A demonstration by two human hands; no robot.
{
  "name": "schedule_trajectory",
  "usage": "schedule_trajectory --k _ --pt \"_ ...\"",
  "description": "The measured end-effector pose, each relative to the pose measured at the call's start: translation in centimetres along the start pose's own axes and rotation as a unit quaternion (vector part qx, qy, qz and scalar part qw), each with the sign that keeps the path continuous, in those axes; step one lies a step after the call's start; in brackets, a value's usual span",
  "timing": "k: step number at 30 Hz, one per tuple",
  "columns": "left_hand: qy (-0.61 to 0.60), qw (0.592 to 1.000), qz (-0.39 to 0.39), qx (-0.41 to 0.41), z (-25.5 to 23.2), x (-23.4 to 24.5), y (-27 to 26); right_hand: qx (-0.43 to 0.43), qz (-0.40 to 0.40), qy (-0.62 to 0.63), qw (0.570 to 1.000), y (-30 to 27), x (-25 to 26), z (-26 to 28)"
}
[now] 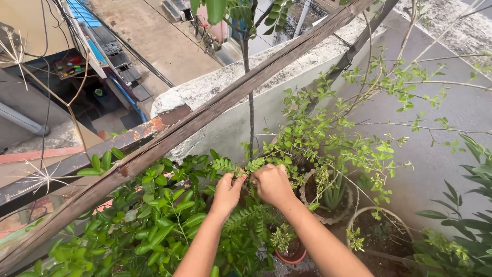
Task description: Harvesting curry leaves from a plant on a balcony.
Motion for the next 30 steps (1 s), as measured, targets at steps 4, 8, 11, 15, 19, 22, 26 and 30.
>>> schedule_trajectory --k 4,8,11,15,19,22,26,30 --pt "-0.005 1.000 -0.002 -0.008 0.7 -0.3 -0.2 -0.020 -0.001 0.002 1.000 -0.2 -0.3 0.1" --pt "-0.042 0.999 -0.009 -0.013 1.1 -0.7 -0.4 -0.030 0.007 -0.020 0.999 -0.2 -0.6 0.1" --pt "-0.020 1.000 -0.006 0.010 0.5 -0.6 -0.9 -0.034 0.018 -0.038 0.999 0.0 -1.3 -0.1" --pt "-0.011 1.000 -0.005 0.003 0.3 -0.6 -0.9 -0.048 0.027 -0.067 0.996 -0.2 -1.8 -0.5" --pt "0.118 0.990 -0.053 -0.054 1.2 0.8 -0.6 -0.066 0.005 -0.058 0.996 -0.3 -2.0 -1.8" --pt "0.194 0.978 -0.053 -0.053 0.5 1.0 -0.4 -0.076 -0.039 -0.026 0.996 -0.5 1.0 -1.9" --pt "0.210 0.976 -0.036 0.049 -1.6 1.0 -0.6 -0.059 -0.099 0.031 0.993 -1.9 7.2 1.2" --pt "0.277 0.958 -0.019 0.077 -6.3 1.5 -1.6 -0.031 -0.161 0.047 0.985 -4.4 11.3 3.7"
Point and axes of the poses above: each hand's wrist, its own y-axis towards the middle knuckle, its own x-axis out of the back of the hand, z = x × y, the point moved 3 cm from there along y, towards the middle knuckle, and after that the axes turned 3 degrees about z, right-handed, at the moved point
